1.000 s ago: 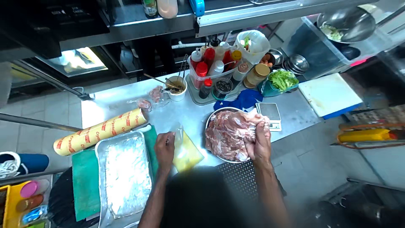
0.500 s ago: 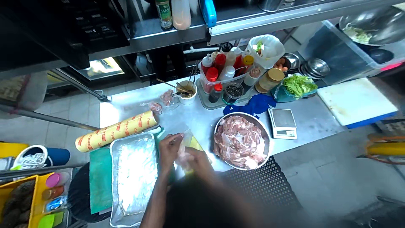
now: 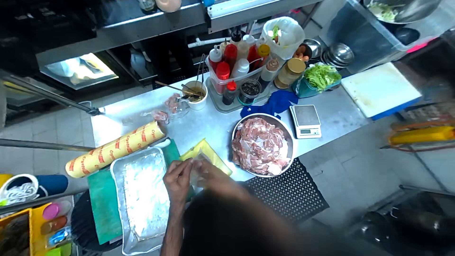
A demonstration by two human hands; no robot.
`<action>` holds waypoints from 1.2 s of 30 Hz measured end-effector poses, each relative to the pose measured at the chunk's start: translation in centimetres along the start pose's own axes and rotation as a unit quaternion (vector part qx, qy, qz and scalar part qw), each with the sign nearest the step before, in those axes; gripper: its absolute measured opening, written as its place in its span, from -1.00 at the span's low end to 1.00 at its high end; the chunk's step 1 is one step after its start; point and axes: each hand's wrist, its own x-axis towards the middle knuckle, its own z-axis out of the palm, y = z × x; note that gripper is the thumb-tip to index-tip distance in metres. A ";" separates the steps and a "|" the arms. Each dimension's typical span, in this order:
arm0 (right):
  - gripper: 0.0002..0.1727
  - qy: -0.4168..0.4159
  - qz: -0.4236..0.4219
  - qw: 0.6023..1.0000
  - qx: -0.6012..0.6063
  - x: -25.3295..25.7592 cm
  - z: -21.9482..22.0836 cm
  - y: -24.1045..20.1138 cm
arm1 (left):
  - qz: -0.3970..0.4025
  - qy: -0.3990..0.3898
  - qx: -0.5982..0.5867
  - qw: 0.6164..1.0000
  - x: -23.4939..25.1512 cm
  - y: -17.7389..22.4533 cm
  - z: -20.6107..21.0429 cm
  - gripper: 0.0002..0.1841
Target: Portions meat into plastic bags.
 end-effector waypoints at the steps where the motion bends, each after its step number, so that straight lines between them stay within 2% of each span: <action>1: -0.27 -0.009 -0.024 0.990 -0.138 -1.0 -0.4 -1.5 | -0.007 0.007 -0.011 1.000 0.4 0.1 -0.2 -0.89; 3: -0.43 0.034 -0.079 0.942 -0.325 -2.8 -1.1 -3.5 | -0.027 -0.003 -0.057 0.998 1.3 0.1 -0.8 -0.90; 5: -0.47 0.092 -0.124 0.907 -0.391 -2.9 -2.2 -3.9 | -0.045 -0.058 -0.098 0.993 2.3 0.7 -1.5 -0.89; 8: -0.24 0.067 -0.125 0.911 -0.387 -0.2 -3.5 -2.8 | -0.067 -0.177 -0.097 0.977 3.6 2.3 -2.2 -0.86; 9: -0.29 0.039 -0.131 0.916 -0.378 0.8 -3.5 -2.2 | -0.062 -0.197 -0.086 0.975 4.0 2.7 -2.3 -0.86; 10: -0.44 0.018 -0.148 0.919 -0.365 1.6 -3.3 -1.6 | -0.054 -0.203 -0.079 0.974 4.3 3.1 -2.5 -0.86; 11: -0.61 0.012 -0.168 0.922 -0.348 2.2 -3.0 -1.3 | -0.044 -0.197 -0.082 0.976 4.7 3.4 -2.9 -0.86; 12: -0.67 0.017 -0.175 0.930 -0.324 2.4 -2.6 -1.4 | -0.032 -0.179 -0.102 0.978 5.0 3.4 -3.5 -0.82; 14: -0.61 0.029 -0.149 0.966 -0.208 2.2 -2.1 -2.8 | 0.006 -0.151 -0.197 0.969 5.5 2.4 -5.0 -0.55; 16: -0.57 0.029 -0.099 0.994 -0.041 1.7 -2.0 -4.6 | 0.036 -0.163 -0.283 0.944 5.1 0.1 -6.4 -0.10; 18: -0.60 0.042 -0.074 0.993 0.079 0.8 -1.6 -6.9 | 0.003 -0.203 -0.332 0.921 3.5 -2.7 -6.2 0.28; 19: -0.62 0.039 -0.069 0.990 0.115 0.2 -1.4 -8.0 | -0.029 -0.225 -0.334 0.915 2.2 -3.8 -5.6 0.38; 20: -0.63 0.026 -0.071 0.988 0.137 -0.2 -1.1 -9.0 | -0.058 -0.236 -0.320 0.916 1.0 -4.5 -4.6 0.40; 21: -0.62 0.007 -0.079 0.986 0.147 -0.7 -0.8 -9.8 | -0.083 -0.233 -0.309 0.918 0.1 -4.7 -3.4 0.20; 22: -0.60 -0.016 -0.092 0.985 0.145 -1.1 -0.6 -10.6 | -0.097 -0.218 -0.304 0.922 -0.6 -4.5 -2.1 -0.09; 23: -0.55 -0.039 -0.111 0.984 0.133 -1.6 -0.5 -11.2 | -0.097 -0.189 -0.310 0.927 -1.1 -4.1 -0.8 -0.37; 24: -0.49 -0.054 -0.139 0.982 0.116 -2.0 -0.7 -11.8 | -0.088 -0.148 -0.332 0.927 -1.2 -3.6 0.5 -0.54; 26: -0.37 -0.023 -0.215 0.974 0.073 -2.4 -1.7 -12.2 | -0.082 -0.067 -0.407 0.907 -0.4 -2.5 2.5 -0.56; 28: -0.27 0.084 -0.285 0.955 0.019 -1.8 -3.6 -11.2 | -0.081 -0.021 -0.475 0.876 1.1 -0.9 3.1 -0.51; 29: -0.20 0.142 -0.292 0.945 -0.016 -1.2 -4.7 -10.2 | -0.081 -0.011 -0.496 0.864 1.7 -0.5 3.2 -0.52; 30: -0.09 0.177 -0.270 0.945 -0.056 -0.6 -5.6 -8.8 | -0.088 -0.005 -0.506 0.858 2.3 -0.2 3.1 -0.51; 32: -0.02 0.165 -0.196 0.962 -0.099 0.3 -6.0 -6.3 | -0.105 0.003 -0.503 0.858 2.9 0.4 2.7 -0.45; 34: -0.27 0.132 -0.164 0.975 -0.073 0.7 -4.9 -4.6 | -0.099 -0.006 -0.481 0.871 3.2 1.1 2.2 -0.40; 36: -0.54 0.153 -0.191 0.968 -0.052 0.8 -3.8 -3.8 | -0.079 -0.017 -0.453 0.888 3.1 1.4 1.7 -0.41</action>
